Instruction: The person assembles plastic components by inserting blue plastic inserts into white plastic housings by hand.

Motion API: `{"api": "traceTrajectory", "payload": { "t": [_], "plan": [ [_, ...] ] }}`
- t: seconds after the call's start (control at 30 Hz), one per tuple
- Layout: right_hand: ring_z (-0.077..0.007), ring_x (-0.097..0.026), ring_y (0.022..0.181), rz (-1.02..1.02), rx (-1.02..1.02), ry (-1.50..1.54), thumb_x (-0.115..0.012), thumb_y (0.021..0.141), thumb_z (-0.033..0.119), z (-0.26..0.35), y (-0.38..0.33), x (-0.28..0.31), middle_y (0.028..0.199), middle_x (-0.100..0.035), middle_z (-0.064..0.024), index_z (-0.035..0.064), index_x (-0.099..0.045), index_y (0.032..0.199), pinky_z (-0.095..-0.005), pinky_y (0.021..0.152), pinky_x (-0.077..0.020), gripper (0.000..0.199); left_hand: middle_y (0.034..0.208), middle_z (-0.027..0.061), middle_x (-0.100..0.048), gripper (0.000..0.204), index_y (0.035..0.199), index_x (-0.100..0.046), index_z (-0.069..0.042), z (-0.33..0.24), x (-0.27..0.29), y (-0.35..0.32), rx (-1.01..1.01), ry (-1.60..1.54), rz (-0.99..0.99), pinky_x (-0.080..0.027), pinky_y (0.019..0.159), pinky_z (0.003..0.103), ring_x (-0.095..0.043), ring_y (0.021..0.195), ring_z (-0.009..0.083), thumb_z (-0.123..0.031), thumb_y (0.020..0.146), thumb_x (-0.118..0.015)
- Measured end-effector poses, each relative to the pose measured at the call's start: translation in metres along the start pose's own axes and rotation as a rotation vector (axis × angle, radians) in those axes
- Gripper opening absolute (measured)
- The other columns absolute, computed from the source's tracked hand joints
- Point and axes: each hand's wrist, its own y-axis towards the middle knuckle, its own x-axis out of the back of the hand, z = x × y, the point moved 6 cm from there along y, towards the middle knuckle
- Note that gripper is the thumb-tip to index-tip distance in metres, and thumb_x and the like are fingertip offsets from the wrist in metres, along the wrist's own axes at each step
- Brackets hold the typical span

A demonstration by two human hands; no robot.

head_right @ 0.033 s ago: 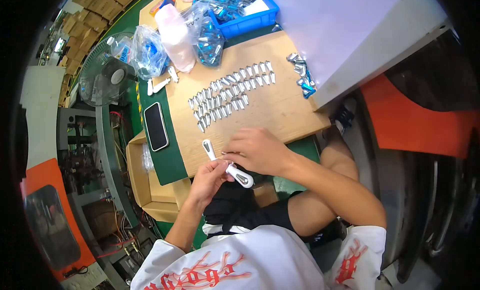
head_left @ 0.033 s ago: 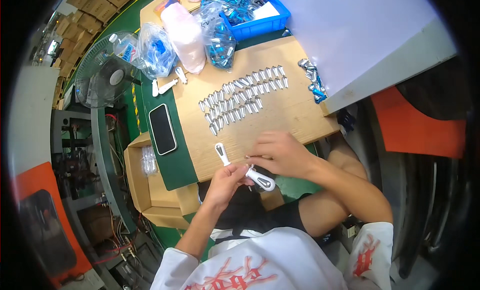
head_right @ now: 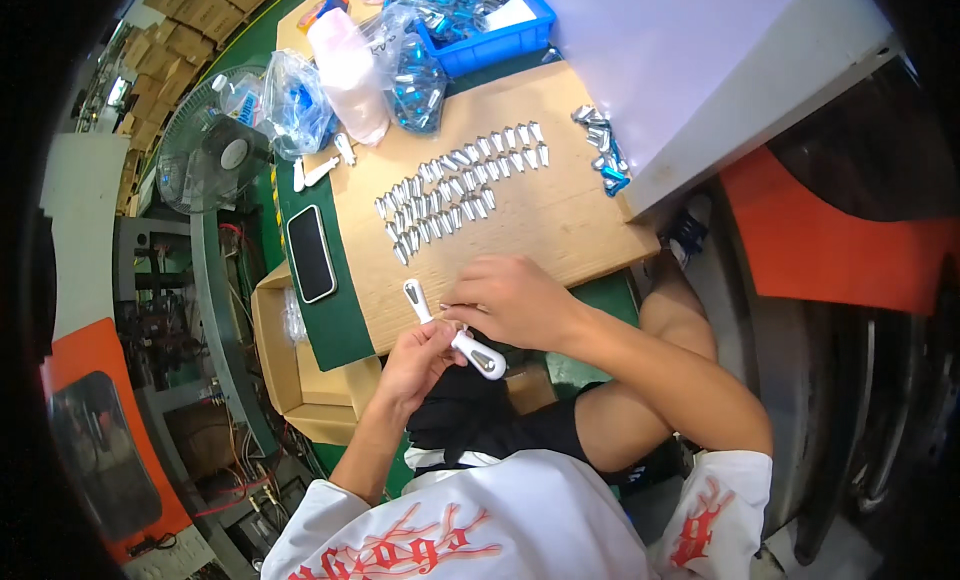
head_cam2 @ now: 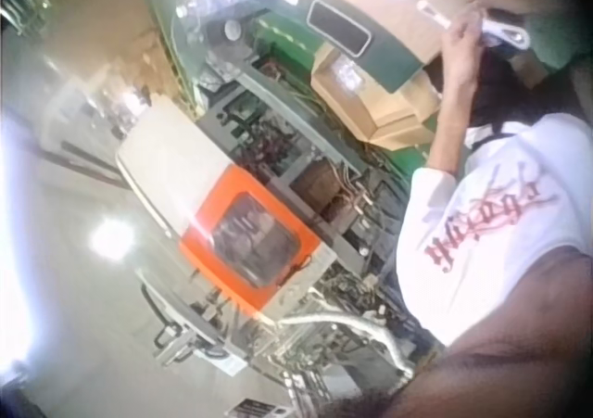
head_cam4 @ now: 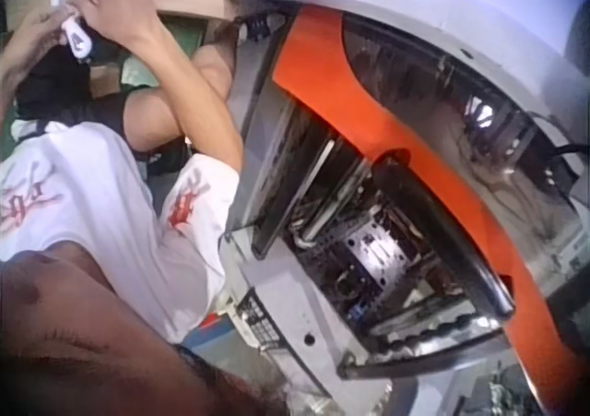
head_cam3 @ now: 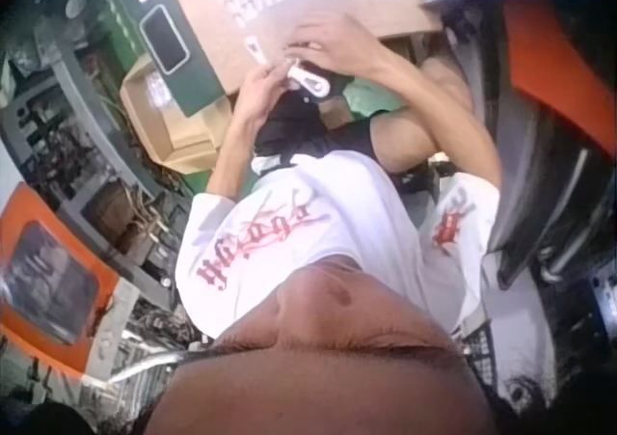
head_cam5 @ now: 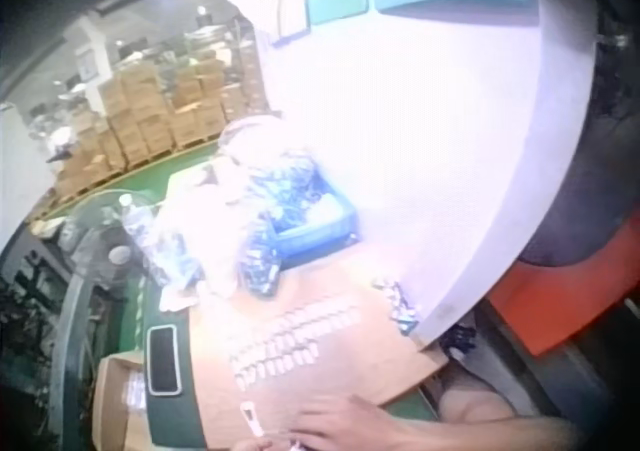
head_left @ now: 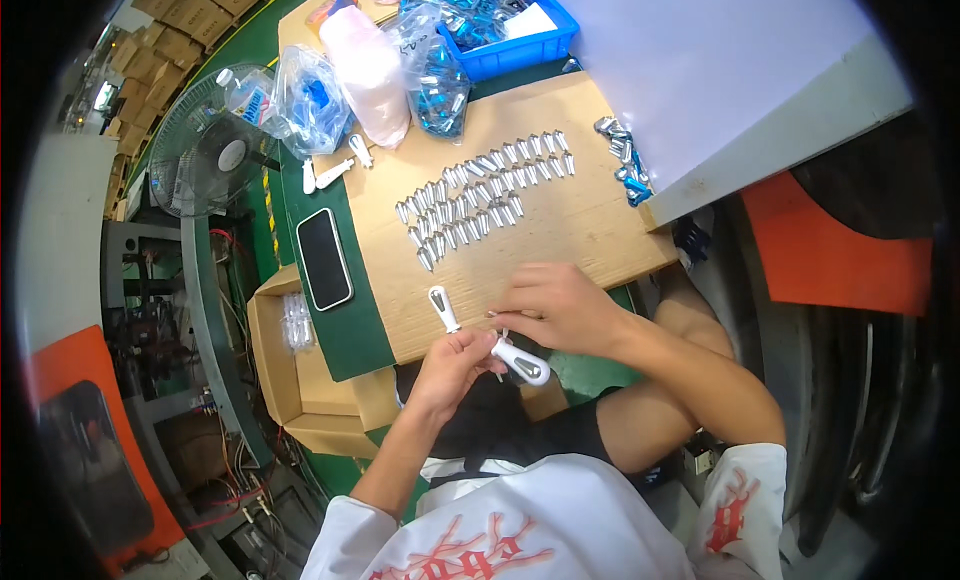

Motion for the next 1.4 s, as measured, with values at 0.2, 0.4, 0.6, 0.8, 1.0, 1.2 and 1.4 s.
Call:
{"api": "traceTrajectory", "payload": {
  "t": [0.2, 0.4, 0.6, 0.8, 1.0, 1.2, 1.4],
  "plan": [
    [-0.0251, -0.066, 0.077, -0.002, -0.196, 0.227, -0.072, 0.083, 0.010, -0.009, 0.002, -0.003, 0.086, -0.070, -0.0108, 0.0017, -0.073, 0.092, -0.0330, 0.070, -0.0513, 0.013, 0.098, 0.0106, -0.069, 0.022, 0.102, -0.064, 0.003, -0.004, -0.014, -0.014, 0.135, -0.215, 0.110, -0.054, 0.075, 0.028, -0.064, 0.081, 0.0149, -0.018, 0.097, -0.059],
    [-0.0138, -0.067, 0.082, -0.344, -0.435, 0.290, -0.072, 0.086, 0.008, -0.041, 0.005, 0.029, 0.093, -0.073, -0.0090, -0.0025, -0.072, 0.098, -0.0285, 0.075, -0.0529, 0.016, 0.096, 0.0055, -0.066, 0.019, 0.105, -0.063, -0.001, 0.006, -0.017, -0.013, 0.109, -0.370, 0.061, -0.053, 0.080, 0.027, -0.063, 0.085, 0.0141, -0.018, 0.097, -0.060],
    [-0.0138, -0.065, 0.085, -0.439, -0.440, 0.409, -0.070, 0.086, 0.002, -0.043, 0.002, 0.052, 0.097, -0.069, -0.0098, -0.0067, -0.071, 0.098, -0.0252, 0.079, -0.0518, 0.015, 0.098, 0.0060, -0.068, 0.019, 0.109, -0.062, -0.004, 0.016, 0.007, -0.004, 0.103, -0.599, -0.268, -0.054, 0.084, 0.030, -0.065, 0.093, 0.0166, -0.014, 0.093, -0.066],
    [-0.0157, -0.067, 0.084, -0.418, -0.422, 0.360, -0.073, 0.084, 0.008, -0.032, 0.001, 0.053, 0.091, -0.071, -0.0106, -0.0028, -0.073, 0.096, -0.0279, 0.077, -0.0523, 0.016, 0.113, 0.0068, -0.066, 0.019, 0.113, -0.059, -0.005, 0.032, 0.000, -0.003, 0.072, -0.749, -0.393, -0.052, 0.094, 0.029, -0.062, 0.113, 0.0174, -0.013, 0.096, -0.062],
    [-0.0157, -0.067, 0.084, -0.412, -0.411, 0.359, -0.073, 0.084, 0.007, -0.032, 0.003, 0.049, 0.091, -0.072, -0.0109, -0.0026, -0.073, 0.095, -0.0281, 0.077, -0.0524, 0.015, 0.117, 0.0090, -0.061, 0.023, 0.118, -0.053, 0.001, 0.035, -0.011, 0.007, -0.058, -0.816, -0.411, -0.044, 0.108, 0.032, -0.057, 0.120, 0.0210, -0.011, 0.099, -0.056],
    [-0.0155, -0.065, 0.087, -0.402, -0.437, 0.367, -0.069, 0.085, -0.001, -0.031, 0.001, 0.057, 0.096, -0.068, -0.0114, -0.0064, -0.071, 0.097, -0.0254, 0.077, -0.0531, 0.014, 0.128, 0.0169, -0.058, 0.026, 0.122, -0.050, 0.004, 0.020, -0.019, -0.013, 0.086, -0.919, -0.380, -0.041, 0.111, 0.039, -0.053, 0.127, 0.0278, -0.012, 0.103, -0.044],
    [-0.0153, -0.065, 0.086, -0.421, -0.382, 0.270, -0.071, 0.083, -0.001, -0.027, 0.002, 0.072, 0.093, -0.069, -0.0107, -0.0048, -0.072, 0.095, -0.0258, 0.076, -0.0521, 0.013, 0.128, 0.0149, -0.059, 0.033, 0.127, -0.047, 0.004, 0.008, -0.011, -0.043, -0.214, -0.288, -0.203, -0.046, 0.099, 0.035, -0.058, 0.117, 0.0262, -0.018, 0.103, -0.046]
  ]
}}
